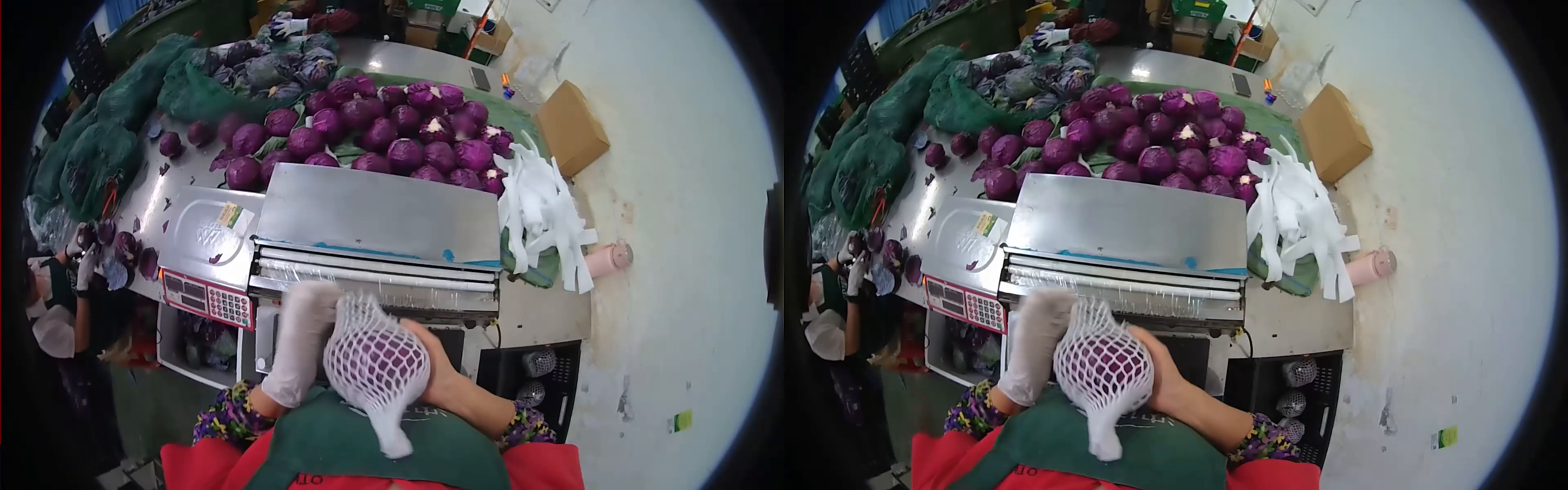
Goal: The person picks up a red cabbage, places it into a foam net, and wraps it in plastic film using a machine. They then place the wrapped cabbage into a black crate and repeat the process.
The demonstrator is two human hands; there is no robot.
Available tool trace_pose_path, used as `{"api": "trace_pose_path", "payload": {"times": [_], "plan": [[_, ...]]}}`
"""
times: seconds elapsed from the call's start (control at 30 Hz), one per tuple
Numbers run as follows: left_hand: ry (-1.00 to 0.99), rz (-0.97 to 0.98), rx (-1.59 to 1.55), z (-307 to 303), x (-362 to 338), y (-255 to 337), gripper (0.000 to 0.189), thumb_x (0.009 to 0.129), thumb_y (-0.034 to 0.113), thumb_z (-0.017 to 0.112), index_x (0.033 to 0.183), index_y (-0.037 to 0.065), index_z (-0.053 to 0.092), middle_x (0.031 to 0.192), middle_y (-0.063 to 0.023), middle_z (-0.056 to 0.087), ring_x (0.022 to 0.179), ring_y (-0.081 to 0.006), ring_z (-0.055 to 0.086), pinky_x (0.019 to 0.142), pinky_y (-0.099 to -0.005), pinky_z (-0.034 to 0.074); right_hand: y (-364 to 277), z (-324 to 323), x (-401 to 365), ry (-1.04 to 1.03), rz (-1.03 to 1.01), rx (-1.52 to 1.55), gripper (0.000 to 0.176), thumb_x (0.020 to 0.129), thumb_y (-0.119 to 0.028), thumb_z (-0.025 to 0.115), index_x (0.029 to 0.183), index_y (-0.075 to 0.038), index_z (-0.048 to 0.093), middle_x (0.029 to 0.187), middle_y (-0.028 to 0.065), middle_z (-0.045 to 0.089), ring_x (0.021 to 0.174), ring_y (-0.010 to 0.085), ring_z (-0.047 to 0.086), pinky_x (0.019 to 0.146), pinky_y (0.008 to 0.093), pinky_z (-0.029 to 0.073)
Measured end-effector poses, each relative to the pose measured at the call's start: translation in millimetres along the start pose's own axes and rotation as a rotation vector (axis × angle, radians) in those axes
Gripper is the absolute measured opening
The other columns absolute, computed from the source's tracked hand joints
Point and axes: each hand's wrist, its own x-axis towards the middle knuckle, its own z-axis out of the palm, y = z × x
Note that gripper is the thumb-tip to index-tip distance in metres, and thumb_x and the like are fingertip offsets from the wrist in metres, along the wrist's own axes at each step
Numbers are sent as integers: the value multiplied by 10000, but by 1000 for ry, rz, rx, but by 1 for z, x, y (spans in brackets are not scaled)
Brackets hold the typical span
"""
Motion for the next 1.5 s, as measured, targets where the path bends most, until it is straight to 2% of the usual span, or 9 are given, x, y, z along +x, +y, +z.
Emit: {"api": "trace_pose_path", "payload": {"times": [0.13, 0.47, 0.67, 0.8, 1.07, 1.13, 1.33, 1.4, 1.5], "plan": [[-127, 578, 417, 22, 21, 20, 325, 972, 208, 426, 1136, 4, 618, 1176, -89, 568, 1105, -144, 510, 978, -291, 379, -55, 24, 49, 91, -435, -379, 560, 893, -285, 509, 1396, -123, 323, 1221, 116, 528, 1063, 229, 571, 917, 396, 485], [86, 21, -38, 28, 177, 5, 406, 883, 293, 615, 1151, -12, 599, 1011, -56, 626, 857, -111, 573, 766, -243, 459, -195, -17, 154, 527, -1156, -1371, 298, 863, -138, 494, 1138, -44, 557, 1002, 147, 580, 930, 251, 573, 837, 342, 459], [-228, 935, 1465, -99, 100, 60, 641, 754, 188, 699, 1347, 211, 458, 1246, -128, 518, 951, -303, 595, 773, -349, 487, -179, 3, -1, 162, -1246, -2655, 333, 750, -148, 642, 1079, -125, 595, 989, 84, 569, 880, 264, 580, 758, 373, 467], [-453, 849, 2017, -118, 81, 79, 665, 701, 188, 684, 1330, 229, 470, 1157, -112, 531, 748, -255, 621, 614, -366, 501, -174, -21, -37, -186, -942, -3116, 314, 767, -186, 598, 1081, -198, 589, 967, 47, 542, 817, 199, 555, 711, 353, 462], [-531, 927, 1273, -81, 73, 29, 149, 829, 113, 616, 973, 137, 644, 1152, -86, 602, 801, -216, 656, 633, -297, 515, -131, -35, -18, 17, -757, -2365, 112, 849, -122, 586, 930, -103, 511, 905, 70, 567, 856, 209, 613, 670, 313, 484], [-261, -135, 657, -62, 30, 76, 93, 916, 119, 564, 944, 67, 635, 1069, -96, 647, 807, -179, 654, 690, -278, 507, -129, 13, -60, 261, -232, -1739, 27, 909, -64, 515, 919, -54, 492, 878, 108, 614, 870, 216, 656, 694, 294, 506], [-344, 770, 875, -39, 89, 109, 621, 789, 175, 718, 1318, 2, 442, 1383, -208, 433, 1302, -282, 414, 1064, -385, 337, -192, 36, -8, 45, -1259, -1578, 131, 921, -45, 485, 1049, -18, 489, 957, 139, 628, 940, 268, 655, 793, 314, 521], [-476, 902, 1263, -23, 139, 87, 1082, 560, 327, 867, 1434, 42, 298, 1464, -256, 273, 1354, -380, 303, 1112, -428, 253, -221, 13, 45, -21, -1547, -2528, 335, 904, -20, 491, 1236, -14, 445, 1084, 169, 607, 1004, 352, 614, 873, 359, 494], [-587, 711, 983, -7, 182, 44, 1056, 587, 304, 863, 1441, 77, 283, 1406, -235, 366, 1311, -348, 378, 1071, -419, 332, -212, -8, 91, -84, -1320, -2639, 579, 835, -79, 600, 1366, -45, 372, 1277, 184, 497, 1154, 332, 520, 974, 353, 419]]}}
